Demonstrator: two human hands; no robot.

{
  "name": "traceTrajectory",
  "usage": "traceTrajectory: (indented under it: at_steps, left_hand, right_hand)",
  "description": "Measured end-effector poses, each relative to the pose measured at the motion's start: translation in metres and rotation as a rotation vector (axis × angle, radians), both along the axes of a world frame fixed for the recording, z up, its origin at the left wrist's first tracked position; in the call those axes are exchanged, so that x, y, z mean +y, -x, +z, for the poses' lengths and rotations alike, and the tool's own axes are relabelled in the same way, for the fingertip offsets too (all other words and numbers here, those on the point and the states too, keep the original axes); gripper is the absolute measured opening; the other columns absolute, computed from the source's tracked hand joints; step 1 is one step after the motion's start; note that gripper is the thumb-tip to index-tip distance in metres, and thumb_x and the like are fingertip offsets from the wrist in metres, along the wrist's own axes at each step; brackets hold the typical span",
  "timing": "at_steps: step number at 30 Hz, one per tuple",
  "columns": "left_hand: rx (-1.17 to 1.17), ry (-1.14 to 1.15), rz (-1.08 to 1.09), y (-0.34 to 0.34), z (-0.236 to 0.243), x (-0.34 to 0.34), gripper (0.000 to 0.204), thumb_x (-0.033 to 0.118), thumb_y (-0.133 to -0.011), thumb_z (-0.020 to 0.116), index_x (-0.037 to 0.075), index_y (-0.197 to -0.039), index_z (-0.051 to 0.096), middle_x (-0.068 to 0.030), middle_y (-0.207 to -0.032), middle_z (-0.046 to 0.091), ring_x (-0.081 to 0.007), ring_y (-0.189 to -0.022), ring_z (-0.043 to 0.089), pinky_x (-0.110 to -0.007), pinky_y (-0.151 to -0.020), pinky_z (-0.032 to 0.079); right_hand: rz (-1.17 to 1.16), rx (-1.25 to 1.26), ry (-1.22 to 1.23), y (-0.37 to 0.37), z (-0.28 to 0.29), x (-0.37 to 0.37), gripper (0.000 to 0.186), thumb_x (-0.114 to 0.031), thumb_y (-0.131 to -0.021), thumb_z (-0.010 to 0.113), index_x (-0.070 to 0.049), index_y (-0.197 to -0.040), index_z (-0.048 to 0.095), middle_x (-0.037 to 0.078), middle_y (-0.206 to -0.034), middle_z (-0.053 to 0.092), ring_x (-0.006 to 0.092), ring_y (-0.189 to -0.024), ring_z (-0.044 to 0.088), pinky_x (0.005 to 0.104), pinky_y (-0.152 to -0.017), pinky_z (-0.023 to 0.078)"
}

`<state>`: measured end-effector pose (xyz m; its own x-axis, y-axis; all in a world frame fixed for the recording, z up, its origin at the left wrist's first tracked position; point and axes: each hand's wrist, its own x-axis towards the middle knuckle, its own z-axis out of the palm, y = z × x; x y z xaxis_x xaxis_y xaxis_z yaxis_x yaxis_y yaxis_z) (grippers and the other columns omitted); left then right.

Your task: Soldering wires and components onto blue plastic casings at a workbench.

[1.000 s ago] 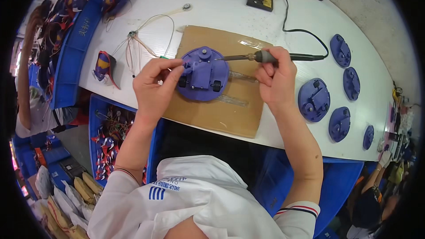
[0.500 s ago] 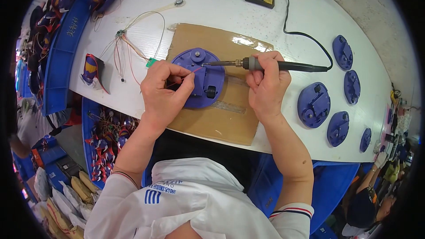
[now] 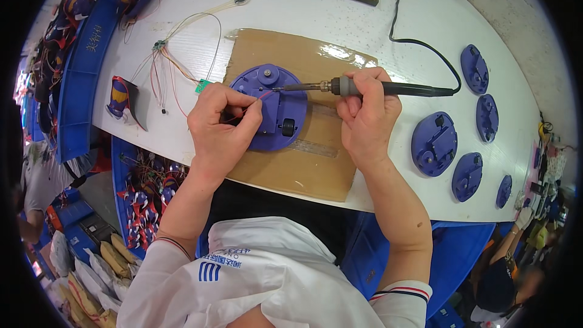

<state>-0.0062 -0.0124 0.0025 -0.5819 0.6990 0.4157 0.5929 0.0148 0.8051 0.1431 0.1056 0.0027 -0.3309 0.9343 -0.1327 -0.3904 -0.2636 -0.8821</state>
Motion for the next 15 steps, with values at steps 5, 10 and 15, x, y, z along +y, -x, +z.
traceTrajectory:
  at_steps: [5,10,15]
  left_hand:
    - [0.045,-0.009,-0.003,-0.0001,0.001,0.0022,0.019,-0.005,-0.062,0.067,0.011,-0.062,0.056,0.0056,-0.055,0.044,-0.0117,-0.056,0.039,-0.024,-0.064,0.035]
    - [0.1,-0.015,-0.014,0.001,0.0017,0.0041,0.019,-0.004,-0.062,0.067,0.011,-0.062,0.055,0.0059,-0.055,0.043,-0.0116,-0.057,0.039,-0.024,-0.066,0.034]
    - [0.134,0.003,-0.016,0.0012,0.001,0.0041,0.019,-0.003,-0.063,0.067,0.012,-0.063,0.055,0.0059,-0.056,0.043,-0.0115,-0.057,0.039,-0.024,-0.066,0.034]
  right_hand:
    - [0.0,0.011,0.002,-0.001,-0.0008,-0.0005,0.017,-0.018,-0.093,0.049,-0.005,-0.086,0.058,-0.003,-0.052,0.035,0.0038,-0.041,0.021,0.0171,-0.038,0.021]
    - [0.004,0.048,0.013,-0.0037,-0.0022,0.0001,0.018,-0.018,-0.094,0.049,-0.005,-0.086,0.058,-0.003,-0.052,0.035,0.0037,-0.042,0.021,0.0175,-0.038,0.02]
    - [0.013,0.019,-0.007,-0.0041,-0.0042,0.0004,0.018,-0.019,-0.094,0.049,-0.006,-0.087,0.059,-0.003,-0.053,0.035,0.0036,-0.042,0.021,0.0179,-0.039,0.02]
